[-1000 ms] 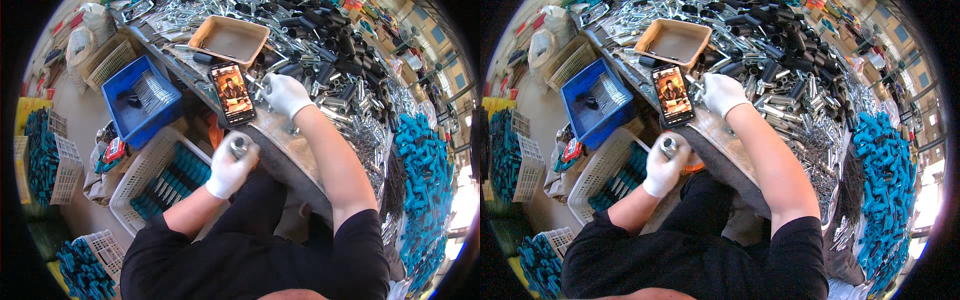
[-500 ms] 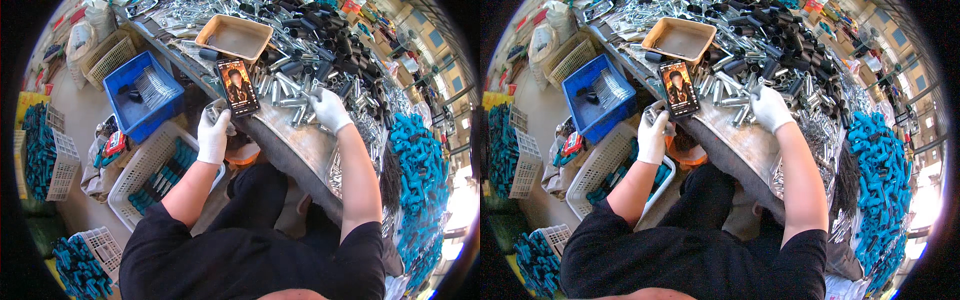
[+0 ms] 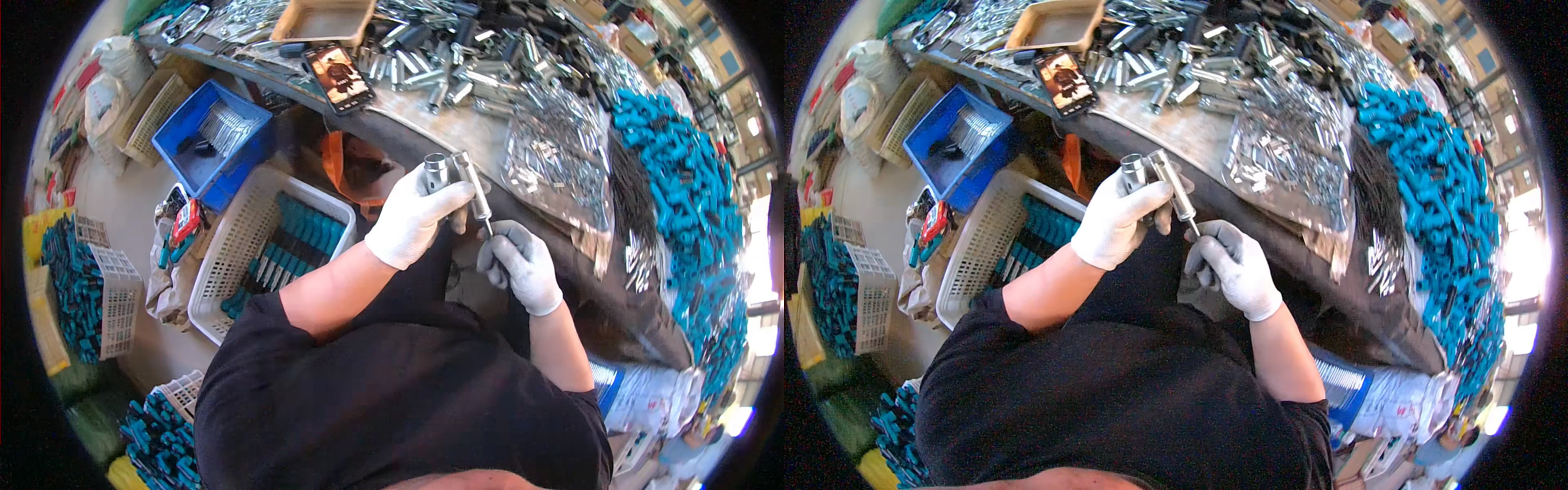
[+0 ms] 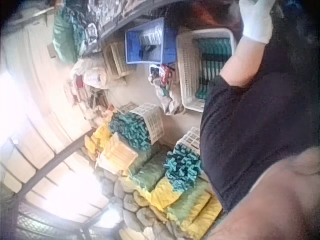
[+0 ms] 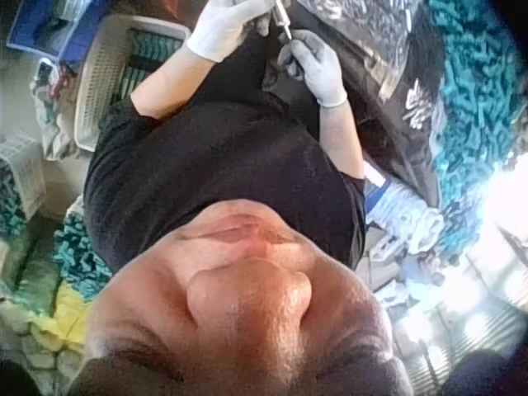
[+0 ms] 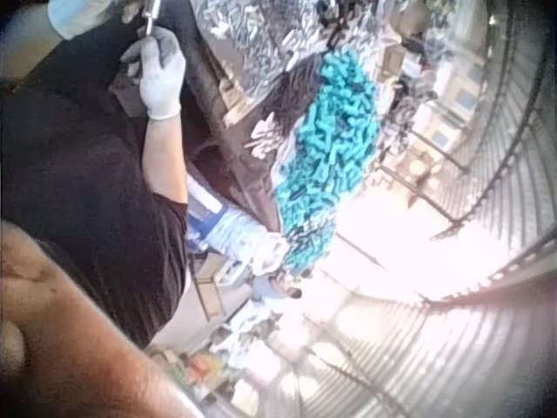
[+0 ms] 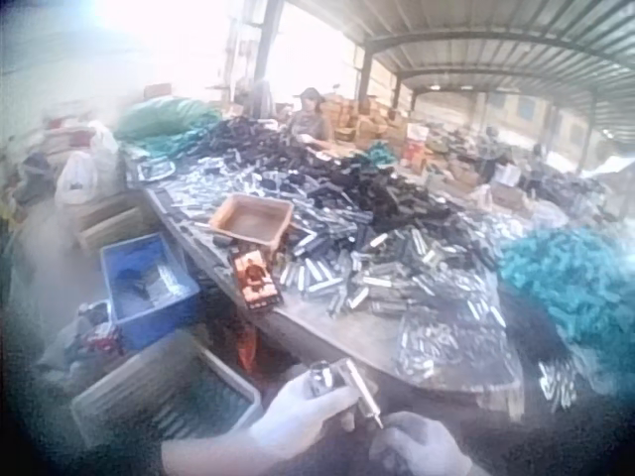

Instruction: Assembling blue plastic handles and internal components onto metal tubes.

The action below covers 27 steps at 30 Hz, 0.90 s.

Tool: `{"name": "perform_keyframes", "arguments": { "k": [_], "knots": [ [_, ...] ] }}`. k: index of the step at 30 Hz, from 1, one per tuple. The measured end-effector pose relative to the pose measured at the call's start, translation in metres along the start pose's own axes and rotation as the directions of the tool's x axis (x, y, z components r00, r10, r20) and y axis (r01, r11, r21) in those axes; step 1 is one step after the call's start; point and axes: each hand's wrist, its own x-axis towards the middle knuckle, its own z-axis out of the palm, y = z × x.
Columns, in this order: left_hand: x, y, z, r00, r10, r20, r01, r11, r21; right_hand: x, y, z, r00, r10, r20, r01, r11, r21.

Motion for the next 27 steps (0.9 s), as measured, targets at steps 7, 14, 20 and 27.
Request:
{"name": "perform_keyframes", "arguments": {
  "k": [7,14,20,27],
  "knots": [
    [-0.034,-0.029,0.055,0.998,-0.061,0.03,0.054,0.978,0.201,-0.071,0.059,-0.01,0.981,-0.135,-0.138,0.109,0.977,-0.181],
    [-0.033,-0.031,0.08,0.98,-0.184,-0.079,0.141,0.915,-0.377,-0.135,0.08,-0.014,0.959,-0.146,-0.241,0.103,0.977,-0.184],
    [-0.041,-0.059,0.11,0.958,-0.195,0.209,0.251,0.924,-0.289,-0.159,0.096,-0.024,0.86,-0.357,-0.364,0.152,0.862,-0.484],
    [-0.078,-0.095,0.132,0.908,-0.341,0.245,0.265,0.918,0.295,-0.159,0.112,-0.04,0.847,-0.374,-0.377,0.162,0.858,-0.488]
  ]
}}
